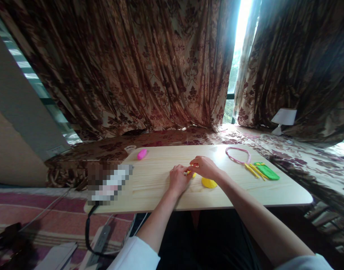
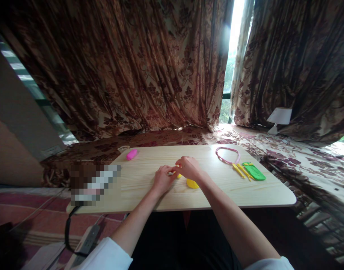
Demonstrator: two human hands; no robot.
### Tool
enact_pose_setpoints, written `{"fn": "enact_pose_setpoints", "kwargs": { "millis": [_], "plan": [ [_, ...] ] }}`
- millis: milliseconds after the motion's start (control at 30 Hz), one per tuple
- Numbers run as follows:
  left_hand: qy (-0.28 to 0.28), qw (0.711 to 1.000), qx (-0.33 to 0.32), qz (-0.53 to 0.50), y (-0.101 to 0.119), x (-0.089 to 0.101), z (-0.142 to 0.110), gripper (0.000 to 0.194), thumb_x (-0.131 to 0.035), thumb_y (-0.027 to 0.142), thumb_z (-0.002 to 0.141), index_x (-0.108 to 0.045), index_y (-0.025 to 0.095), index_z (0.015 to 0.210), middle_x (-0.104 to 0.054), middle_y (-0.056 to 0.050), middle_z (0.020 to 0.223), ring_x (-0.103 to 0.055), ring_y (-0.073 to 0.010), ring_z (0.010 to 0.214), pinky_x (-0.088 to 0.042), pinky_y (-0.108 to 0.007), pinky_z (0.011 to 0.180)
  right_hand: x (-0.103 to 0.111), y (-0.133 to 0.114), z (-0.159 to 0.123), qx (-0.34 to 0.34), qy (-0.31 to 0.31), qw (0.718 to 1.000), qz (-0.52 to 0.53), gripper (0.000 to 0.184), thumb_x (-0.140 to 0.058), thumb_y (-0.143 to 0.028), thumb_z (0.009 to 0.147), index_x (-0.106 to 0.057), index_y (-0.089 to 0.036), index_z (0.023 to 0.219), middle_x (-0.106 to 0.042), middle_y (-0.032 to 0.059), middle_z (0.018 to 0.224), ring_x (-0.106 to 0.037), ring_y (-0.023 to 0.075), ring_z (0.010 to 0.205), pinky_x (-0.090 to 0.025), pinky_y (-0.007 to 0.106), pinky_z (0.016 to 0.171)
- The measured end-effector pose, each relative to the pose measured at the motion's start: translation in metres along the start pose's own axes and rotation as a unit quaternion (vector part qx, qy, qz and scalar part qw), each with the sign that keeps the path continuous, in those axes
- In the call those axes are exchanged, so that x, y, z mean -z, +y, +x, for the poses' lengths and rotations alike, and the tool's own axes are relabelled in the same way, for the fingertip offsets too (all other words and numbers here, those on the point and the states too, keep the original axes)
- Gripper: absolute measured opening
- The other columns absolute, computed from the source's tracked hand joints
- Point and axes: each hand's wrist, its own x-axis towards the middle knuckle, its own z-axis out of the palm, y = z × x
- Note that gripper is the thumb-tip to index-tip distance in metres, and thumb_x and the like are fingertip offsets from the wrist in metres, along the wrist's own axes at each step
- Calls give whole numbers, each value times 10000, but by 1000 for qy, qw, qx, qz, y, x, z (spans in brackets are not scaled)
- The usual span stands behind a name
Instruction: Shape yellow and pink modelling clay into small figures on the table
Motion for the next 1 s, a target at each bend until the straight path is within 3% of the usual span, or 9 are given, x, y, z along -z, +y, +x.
{"fn": "enact_pose_setpoints", "kwargs": {
  "millis": [133,400,533,667,800,1000],
  "plan": [
    [3,1000,1,2,-2,-2,0,228,-517,343,873,-605,157,969,-617,-59,1027,-581,-177,940,-466,-401,850,-3,-1,0,12,4,1000,14,299,-535,-426,841,-710,-209,949,-679,50,854,-608,161,791,-400,225,687],
    [8,1000,-5,-11,-1,-2,0,244,-520,369,867,-609,156,946,-624,-53,986,-582,-174,919,-464,-396,838,-4,0,1,42,2,998,40,189,-560,-278,842,-736,-209,856,-666,36,820,-595,139,782,-399,216,710],
    [19,1000,-1,-24,0,-1,0,250,-527,386,856,-618,157,898,-628,-43,926,-576,-172,897,-448,-390,833,-3,3,0,36,11,998,54,196,-574,-303,827,-737,-202,863,-674,45,832,-602,153,794,-413,228,720],
    [39,998,5,-44,2,0,0,239,-607,404,780,-642,186,872,-636,-35,893,-562,-183,896,-424,-364,829,0,8,-2,18,31,997,69,268,-507,-283,854,-701,-179,1007,-688,61,895,-620,161,782,-431,237,704],
    [54,997,15,-60,3,0,0,178,-676,367,693,-669,220,793,-653,-32,853,-562,-196,882,-415,-308,799,2,10,-1,19,32,996,84,233,-515,-243,833,-732,-193,900,-707,37,839,-632,158,734,-444,229,672],
    [66,993,7,-93,-5,4,-7,304,-654,319,697,-673,232,988,-660,-25,981,-565,-193,952,-422,-295,851,24,27,-22,-13,80,993,86,289,-448,-240,867,-688,-185,1018,-692,70,964,-627,181,815,-452,261,714]
  ]
}}
